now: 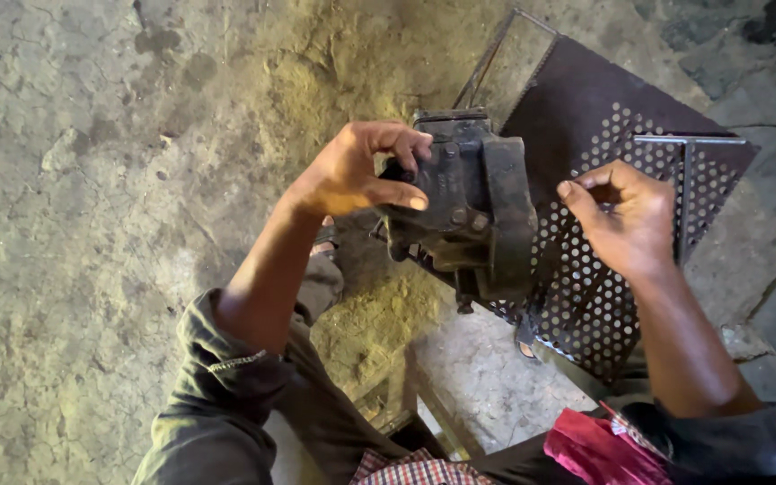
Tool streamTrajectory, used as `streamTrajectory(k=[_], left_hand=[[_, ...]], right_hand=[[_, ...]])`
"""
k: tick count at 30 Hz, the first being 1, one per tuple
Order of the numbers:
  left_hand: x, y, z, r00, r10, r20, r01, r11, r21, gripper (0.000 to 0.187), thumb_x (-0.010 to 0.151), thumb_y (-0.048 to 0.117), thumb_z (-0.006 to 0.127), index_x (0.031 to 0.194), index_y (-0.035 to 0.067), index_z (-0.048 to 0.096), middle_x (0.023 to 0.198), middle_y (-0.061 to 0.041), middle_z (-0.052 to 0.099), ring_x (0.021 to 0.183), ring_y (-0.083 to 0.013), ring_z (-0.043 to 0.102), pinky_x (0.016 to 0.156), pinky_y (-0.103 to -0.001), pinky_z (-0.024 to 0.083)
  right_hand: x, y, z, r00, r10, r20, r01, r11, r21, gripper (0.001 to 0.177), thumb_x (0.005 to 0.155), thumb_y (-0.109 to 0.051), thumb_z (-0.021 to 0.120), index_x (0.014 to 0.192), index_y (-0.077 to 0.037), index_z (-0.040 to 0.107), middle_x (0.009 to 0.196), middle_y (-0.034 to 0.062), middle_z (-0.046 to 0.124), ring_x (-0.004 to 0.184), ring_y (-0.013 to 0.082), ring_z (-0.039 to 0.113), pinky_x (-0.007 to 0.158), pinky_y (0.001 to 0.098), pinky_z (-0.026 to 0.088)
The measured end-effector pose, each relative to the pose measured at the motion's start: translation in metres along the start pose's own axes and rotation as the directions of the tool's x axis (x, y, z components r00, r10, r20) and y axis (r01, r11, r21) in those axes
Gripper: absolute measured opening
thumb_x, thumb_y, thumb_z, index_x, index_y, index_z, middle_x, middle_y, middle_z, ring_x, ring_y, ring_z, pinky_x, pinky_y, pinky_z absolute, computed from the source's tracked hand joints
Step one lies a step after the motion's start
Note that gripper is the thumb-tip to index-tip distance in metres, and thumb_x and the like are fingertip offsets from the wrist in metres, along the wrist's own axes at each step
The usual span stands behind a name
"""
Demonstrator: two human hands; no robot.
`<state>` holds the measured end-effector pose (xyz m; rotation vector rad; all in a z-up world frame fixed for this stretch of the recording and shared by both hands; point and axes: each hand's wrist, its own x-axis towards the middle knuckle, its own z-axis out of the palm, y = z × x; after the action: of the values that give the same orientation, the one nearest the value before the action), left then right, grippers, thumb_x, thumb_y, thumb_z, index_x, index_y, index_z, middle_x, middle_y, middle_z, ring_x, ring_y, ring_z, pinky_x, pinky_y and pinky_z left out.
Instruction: The person assembles a metal engine component on a mesh stand by positioning plates and inserting screws using their hands and a metal rod.
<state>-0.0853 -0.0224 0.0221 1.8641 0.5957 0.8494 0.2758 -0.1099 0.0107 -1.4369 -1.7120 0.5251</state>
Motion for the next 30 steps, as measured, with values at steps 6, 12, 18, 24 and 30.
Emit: streamTrajectory(k=[6, 12, 18, 24, 30], left_hand=[[0.029, 0.009, 0.010, 0.994, -0.054, -0.094, 0.068, 0.986, 0.154, 0.038, 0.092, 0.035, 0.079, 0.121, 0.011, 0.071, 0.113, -0.009, 0.072, 0.101, -0.0207, 0.073, 0.086, -0.036, 0.062], [0.053, 0.004, 0.013, 0.987, 0.158, -0.015, -0.132, 0.870, 0.476, 0.016, 0.082, 0.022, 0.083, 0.091, 0.008, 0.079, 0.090, -0.009, 0.077, 0.083, -0.0262, 0.074, 0.074, -0.036, 0.058], [0.058, 0.007, 0.016, 0.991, 0.134, -0.026, -0.096, 0.821, 0.563, 0.015, 0.077, 0.022, 0.085, 0.084, 0.010, 0.078, 0.081, -0.008, 0.076, 0.073, -0.0263, 0.073, 0.065, -0.037, 0.055], [0.046, 0.004, 0.007, 0.992, 0.084, -0.089, -0.046, 0.932, 0.360, 0.014, 0.094, 0.017, 0.079, 0.097, 0.004, 0.078, 0.084, -0.009, 0.075, 0.073, -0.0171, 0.072, 0.067, -0.030, 0.057], [0.020, 0.008, -0.021, 0.985, -0.123, -0.122, 0.142, 0.977, 0.160, 0.018, 0.097, 0.017, 0.076, 0.100, -0.001, 0.077, 0.082, -0.004, 0.072, 0.071, -0.0100, 0.063, 0.063, -0.027, 0.051]], right_hand=[[0.005, 0.005, 0.005, 0.995, -0.077, -0.059, 0.076, 0.997, -0.013, 0.014, 0.100, -0.001, 0.083, 0.098, 0.001, 0.069, 0.095, 0.0059, 0.073, 0.086, 0.0071, 0.066, 0.078, 0.0236, 0.055], [0.005, 0.019, 0.000, 0.997, -0.046, -0.056, 0.048, 0.998, 0.032, 0.015, 0.101, 0.000, 0.082, 0.096, 0.000, 0.068, 0.093, 0.0058, 0.072, 0.084, 0.0074, 0.067, 0.077, 0.0231, 0.055], [0.006, 0.038, -0.029, 0.991, 0.045, -0.124, -0.053, 0.997, -0.059, 0.017, 0.105, -0.007, 0.084, 0.101, 0.001, 0.069, 0.095, 0.0094, 0.074, 0.086, 0.0092, 0.068, 0.079, 0.0242, 0.056], [0.003, 0.061, -0.094, 0.922, 0.359, -0.145, -0.364, 0.673, -0.644, 0.034, 0.090, -0.033, 0.085, 0.107, -0.005, 0.079, 0.105, 0.0166, 0.077, 0.092, 0.0310, 0.073, 0.085, 0.0426, 0.055], [-0.005, 0.128, -0.107, 0.800, 0.596, -0.074, -0.438, 0.495, -0.751, 0.046, 0.084, -0.049, 0.085, 0.106, -0.008, 0.082, 0.103, 0.0188, 0.077, 0.096, 0.0365, 0.072, 0.086, 0.0479, 0.055]])
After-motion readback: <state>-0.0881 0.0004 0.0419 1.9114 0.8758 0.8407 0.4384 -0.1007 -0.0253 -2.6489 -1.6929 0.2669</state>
